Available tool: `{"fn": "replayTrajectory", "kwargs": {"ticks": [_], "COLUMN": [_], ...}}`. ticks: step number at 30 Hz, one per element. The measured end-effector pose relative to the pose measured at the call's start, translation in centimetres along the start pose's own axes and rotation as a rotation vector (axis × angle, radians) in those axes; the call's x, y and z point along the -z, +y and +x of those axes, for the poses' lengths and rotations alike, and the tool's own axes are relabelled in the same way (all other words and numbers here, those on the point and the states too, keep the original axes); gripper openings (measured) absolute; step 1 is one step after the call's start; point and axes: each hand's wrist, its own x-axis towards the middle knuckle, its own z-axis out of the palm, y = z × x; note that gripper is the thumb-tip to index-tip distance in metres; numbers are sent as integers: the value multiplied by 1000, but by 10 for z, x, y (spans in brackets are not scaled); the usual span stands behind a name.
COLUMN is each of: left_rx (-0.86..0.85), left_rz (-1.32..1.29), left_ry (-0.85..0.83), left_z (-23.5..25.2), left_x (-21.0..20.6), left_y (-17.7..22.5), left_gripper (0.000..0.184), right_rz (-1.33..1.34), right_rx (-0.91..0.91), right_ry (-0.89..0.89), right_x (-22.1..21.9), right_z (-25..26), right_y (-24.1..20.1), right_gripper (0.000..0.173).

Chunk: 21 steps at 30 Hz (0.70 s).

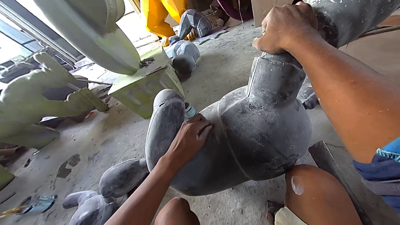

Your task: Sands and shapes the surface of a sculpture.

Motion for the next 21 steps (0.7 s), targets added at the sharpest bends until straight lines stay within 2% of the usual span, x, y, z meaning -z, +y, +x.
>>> {"fn": "replayTrajectory", "kwargs": {"ticks": [4, 8, 13, 18, 21], "left_rx": [-60, -91, -150, -168, -188], "left_rz": [-39, 9, -31, -2, -27], "left_ry": [12, -39, -12, -65, -26], "left_z": [15, -14, 10, -15, 2], "left_x": [-7, 5, -5, 6, -3], "left_y": [1, -4, 3, -4, 3], "left_gripper": [20, 24, 22, 25, 23], "right_rz": [6, 6, 3, 11, 15], "right_rx": [23, 20, 7, 5, -11], "right_ry": [-4, -5, 4, -5, -12], "right_x": [1, 1, 0, 1, 2], "right_z": [1, 0, 0, -3, -7], "right_y": [-2, -2, -3, -1, -1], "right_gripper": [55, 56, 56, 56, 55]}}
